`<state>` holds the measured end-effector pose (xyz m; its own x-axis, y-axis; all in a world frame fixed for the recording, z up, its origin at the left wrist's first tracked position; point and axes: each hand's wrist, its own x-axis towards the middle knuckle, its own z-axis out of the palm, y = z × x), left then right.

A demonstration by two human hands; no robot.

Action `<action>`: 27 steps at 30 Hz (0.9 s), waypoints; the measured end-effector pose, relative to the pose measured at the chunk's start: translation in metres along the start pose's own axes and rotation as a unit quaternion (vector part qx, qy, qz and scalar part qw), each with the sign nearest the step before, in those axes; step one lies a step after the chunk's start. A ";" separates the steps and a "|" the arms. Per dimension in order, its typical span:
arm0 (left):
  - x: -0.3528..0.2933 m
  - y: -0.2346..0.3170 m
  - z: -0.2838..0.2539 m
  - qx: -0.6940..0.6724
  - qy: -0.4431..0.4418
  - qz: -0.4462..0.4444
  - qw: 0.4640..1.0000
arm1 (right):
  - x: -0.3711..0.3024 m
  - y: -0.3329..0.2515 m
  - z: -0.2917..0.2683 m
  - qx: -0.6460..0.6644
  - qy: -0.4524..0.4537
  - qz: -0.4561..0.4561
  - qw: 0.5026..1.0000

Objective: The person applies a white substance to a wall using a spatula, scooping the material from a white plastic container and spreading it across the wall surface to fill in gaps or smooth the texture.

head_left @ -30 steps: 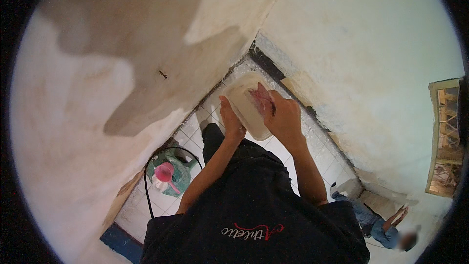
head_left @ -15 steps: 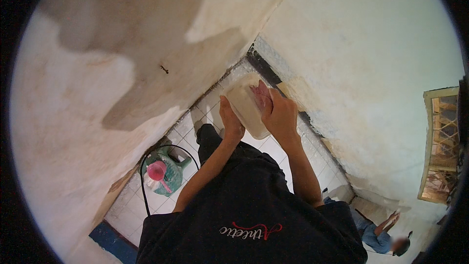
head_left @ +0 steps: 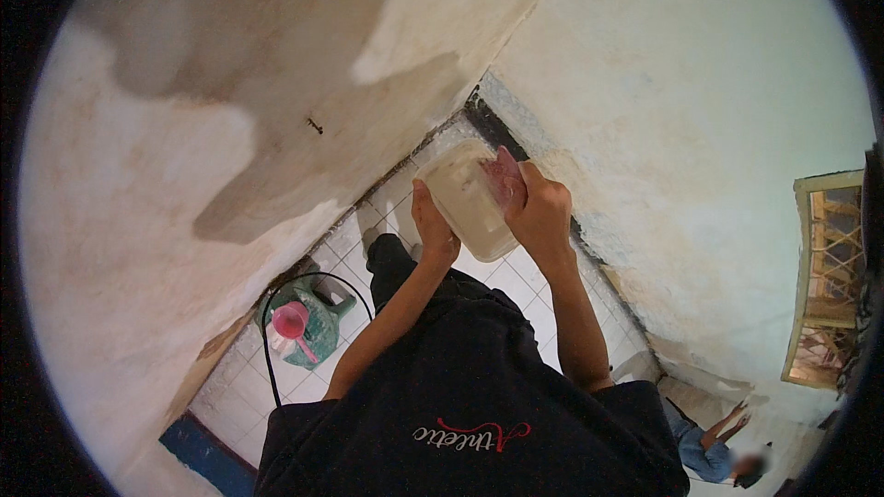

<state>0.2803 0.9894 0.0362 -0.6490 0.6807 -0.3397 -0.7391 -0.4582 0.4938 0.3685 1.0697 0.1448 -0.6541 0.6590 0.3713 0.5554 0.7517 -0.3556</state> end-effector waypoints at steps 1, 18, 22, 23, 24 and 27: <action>0.001 -0.002 -0.003 -0.004 0.006 -0.004 1.000 | -0.003 0.001 0.002 0.007 -0.005 0.006 1.000; 0.003 -0.014 -0.014 0.047 0.014 0.031 0.998 | -0.011 -0.029 -0.005 0.119 -0.027 0.097 0.988; -0.003 -0.008 -0.002 0.020 -0.008 0.021 1.000 | -0.012 -0.022 0.004 0.077 -0.079 0.078 0.991; -0.001 -0.011 -0.003 0.018 -0.006 0.016 1.000 | -0.013 -0.020 0.006 0.070 -0.086 0.069 0.991; 0.000 -0.013 -0.007 0.017 -0.001 0.013 1.000 | -0.014 -0.019 0.009 0.067 -0.095 0.059 0.992; 0.002 -0.016 -0.012 0.024 0.004 0.029 0.999 | -0.010 -0.020 0.007 0.073 -0.083 0.064 0.992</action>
<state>0.2890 0.9914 0.0179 -0.6915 0.6494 -0.3164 -0.6913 -0.4678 0.5507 0.3604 1.0476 0.1419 -0.6652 0.7263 0.1732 0.5675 0.6425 -0.5149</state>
